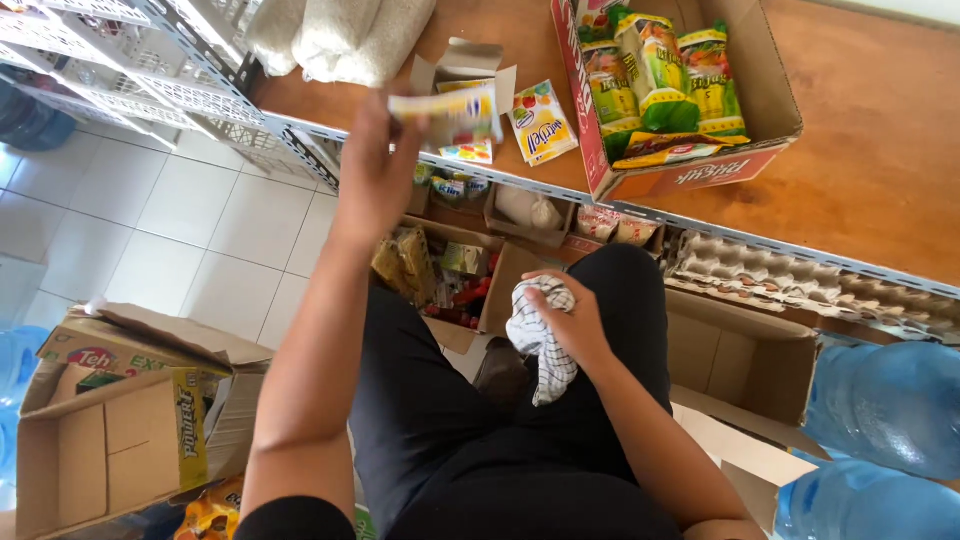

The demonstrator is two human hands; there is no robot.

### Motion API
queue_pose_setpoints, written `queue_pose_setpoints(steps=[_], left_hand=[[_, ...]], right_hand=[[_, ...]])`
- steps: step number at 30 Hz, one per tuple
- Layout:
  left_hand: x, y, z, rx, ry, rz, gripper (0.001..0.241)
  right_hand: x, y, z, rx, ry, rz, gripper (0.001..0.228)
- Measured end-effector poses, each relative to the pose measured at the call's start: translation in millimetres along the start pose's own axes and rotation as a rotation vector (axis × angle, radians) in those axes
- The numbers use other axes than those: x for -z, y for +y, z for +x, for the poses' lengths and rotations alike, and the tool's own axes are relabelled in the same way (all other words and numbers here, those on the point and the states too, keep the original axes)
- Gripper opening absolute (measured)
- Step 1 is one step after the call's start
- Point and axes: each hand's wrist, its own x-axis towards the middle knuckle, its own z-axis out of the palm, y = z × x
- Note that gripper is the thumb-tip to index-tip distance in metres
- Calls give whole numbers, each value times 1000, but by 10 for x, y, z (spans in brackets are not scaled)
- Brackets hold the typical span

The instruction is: The person wipes grocery packets clean with a cloth, then places them into boxes, and wipes the boxes clean before placing them on a shelf.

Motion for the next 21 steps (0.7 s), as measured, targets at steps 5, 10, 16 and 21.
queue_pose_setpoints(steps=[5,10,16,21], left_hand=[[-172,-559,636,-23,-41,-4,10],[-202,-1006,821,-183,-37,149,15],[-291,-1159,798,-194,-42,247,20],[-395,-1342,804,-235,-43,252,21]], right_hand=[[-35,312,207,88,-136,-38,26],[-4,455,315,24,-141,-90,28],[-40,447,305,-50,-188,-67,29],[-28,499,337,-86,-200,-118,29]])
